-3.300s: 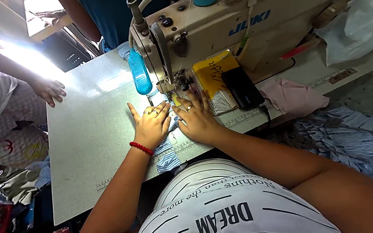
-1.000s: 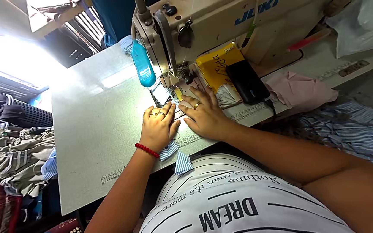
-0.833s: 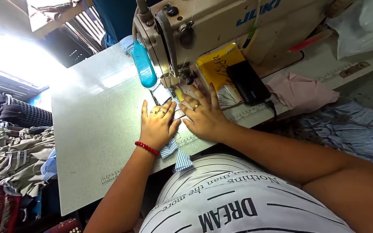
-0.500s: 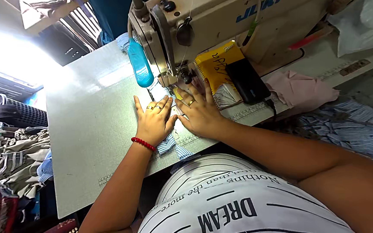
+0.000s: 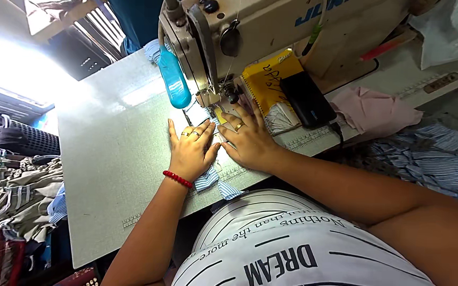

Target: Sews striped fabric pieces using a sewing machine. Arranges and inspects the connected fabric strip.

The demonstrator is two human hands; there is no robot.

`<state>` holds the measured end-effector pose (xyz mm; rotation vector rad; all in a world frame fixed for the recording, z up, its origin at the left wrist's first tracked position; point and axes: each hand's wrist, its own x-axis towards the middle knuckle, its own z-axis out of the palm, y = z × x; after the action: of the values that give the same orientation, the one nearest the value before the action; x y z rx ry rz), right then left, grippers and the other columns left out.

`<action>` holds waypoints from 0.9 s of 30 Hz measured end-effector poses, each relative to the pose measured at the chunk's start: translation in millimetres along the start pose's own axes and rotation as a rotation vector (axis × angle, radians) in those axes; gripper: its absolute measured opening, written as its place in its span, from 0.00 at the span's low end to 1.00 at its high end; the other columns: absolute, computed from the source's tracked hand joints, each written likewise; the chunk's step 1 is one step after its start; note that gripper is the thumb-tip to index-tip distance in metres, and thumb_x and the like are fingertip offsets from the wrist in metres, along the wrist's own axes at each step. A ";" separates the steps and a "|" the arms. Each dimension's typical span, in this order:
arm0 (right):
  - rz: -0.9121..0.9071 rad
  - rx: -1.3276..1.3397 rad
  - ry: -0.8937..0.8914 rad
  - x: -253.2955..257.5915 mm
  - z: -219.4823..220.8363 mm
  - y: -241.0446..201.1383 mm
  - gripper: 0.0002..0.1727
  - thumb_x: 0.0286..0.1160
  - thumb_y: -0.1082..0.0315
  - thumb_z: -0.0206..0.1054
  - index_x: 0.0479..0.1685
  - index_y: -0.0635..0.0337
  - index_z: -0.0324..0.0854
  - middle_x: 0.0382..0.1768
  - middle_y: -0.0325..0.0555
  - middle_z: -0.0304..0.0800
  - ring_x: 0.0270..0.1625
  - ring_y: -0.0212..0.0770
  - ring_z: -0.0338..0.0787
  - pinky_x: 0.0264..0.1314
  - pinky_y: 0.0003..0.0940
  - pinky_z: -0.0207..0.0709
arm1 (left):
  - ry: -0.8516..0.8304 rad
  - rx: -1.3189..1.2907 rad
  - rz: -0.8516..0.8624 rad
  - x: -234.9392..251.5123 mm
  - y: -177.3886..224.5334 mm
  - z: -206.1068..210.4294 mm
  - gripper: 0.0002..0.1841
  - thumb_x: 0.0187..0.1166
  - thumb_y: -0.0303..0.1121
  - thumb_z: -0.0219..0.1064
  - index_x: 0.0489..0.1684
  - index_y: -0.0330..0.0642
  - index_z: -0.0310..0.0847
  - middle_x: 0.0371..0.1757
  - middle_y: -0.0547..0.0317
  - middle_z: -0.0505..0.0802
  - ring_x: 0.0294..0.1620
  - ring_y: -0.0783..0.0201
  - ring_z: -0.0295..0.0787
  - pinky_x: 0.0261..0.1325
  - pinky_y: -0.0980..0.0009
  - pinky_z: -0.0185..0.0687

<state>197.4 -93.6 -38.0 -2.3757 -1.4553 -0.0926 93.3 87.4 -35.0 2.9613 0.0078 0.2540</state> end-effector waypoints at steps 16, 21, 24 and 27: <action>-0.001 0.002 0.008 -1.6 0.0 -1.5 0.27 0.85 0.50 0.54 0.72 0.51 0.86 0.85 0.52 0.73 0.95 0.62 0.50 0.90 0.77 0.25 | -0.017 0.048 0.003 -0.2 -0.3 -0.9 0.31 0.89 0.55 0.43 0.82 0.53 0.77 0.82 0.63 0.82 0.81 0.50 0.78 0.83 0.19 0.24; 0.003 -0.016 0.003 0.7 0.1 -1.8 0.28 0.85 0.48 0.53 0.75 0.51 0.83 0.85 0.53 0.72 0.95 0.63 0.49 0.90 0.78 0.24 | -0.040 0.068 -0.014 3.0 -2.2 -2.2 0.32 0.89 0.57 0.41 0.85 0.53 0.75 0.83 0.63 0.81 0.83 0.50 0.75 0.83 0.19 0.22; 0.014 -0.029 -0.010 2.1 -1.1 -2.3 0.29 0.85 0.47 0.52 0.76 0.51 0.82 0.85 0.53 0.72 0.95 0.63 0.49 0.90 0.78 0.24 | -0.036 0.066 -0.013 5.7 -4.1 -2.5 0.32 0.89 0.57 0.41 0.84 0.53 0.76 0.83 0.63 0.82 0.82 0.50 0.76 0.83 0.19 0.22; 0.027 -0.037 -0.027 3.2 -1.3 -2.2 0.30 0.86 0.46 0.50 0.78 0.50 0.81 0.86 0.53 0.71 0.96 0.62 0.48 0.89 0.79 0.22 | -0.026 0.065 -0.006 7.1 -3.7 -2.1 0.33 0.88 0.57 0.41 0.83 0.52 0.77 0.82 0.62 0.83 0.82 0.49 0.77 0.83 0.19 0.22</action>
<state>197.2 -90.4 -35.4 -2.4346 -1.4448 -0.0811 99.9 91.5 -32.4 3.0288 0.0214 0.2181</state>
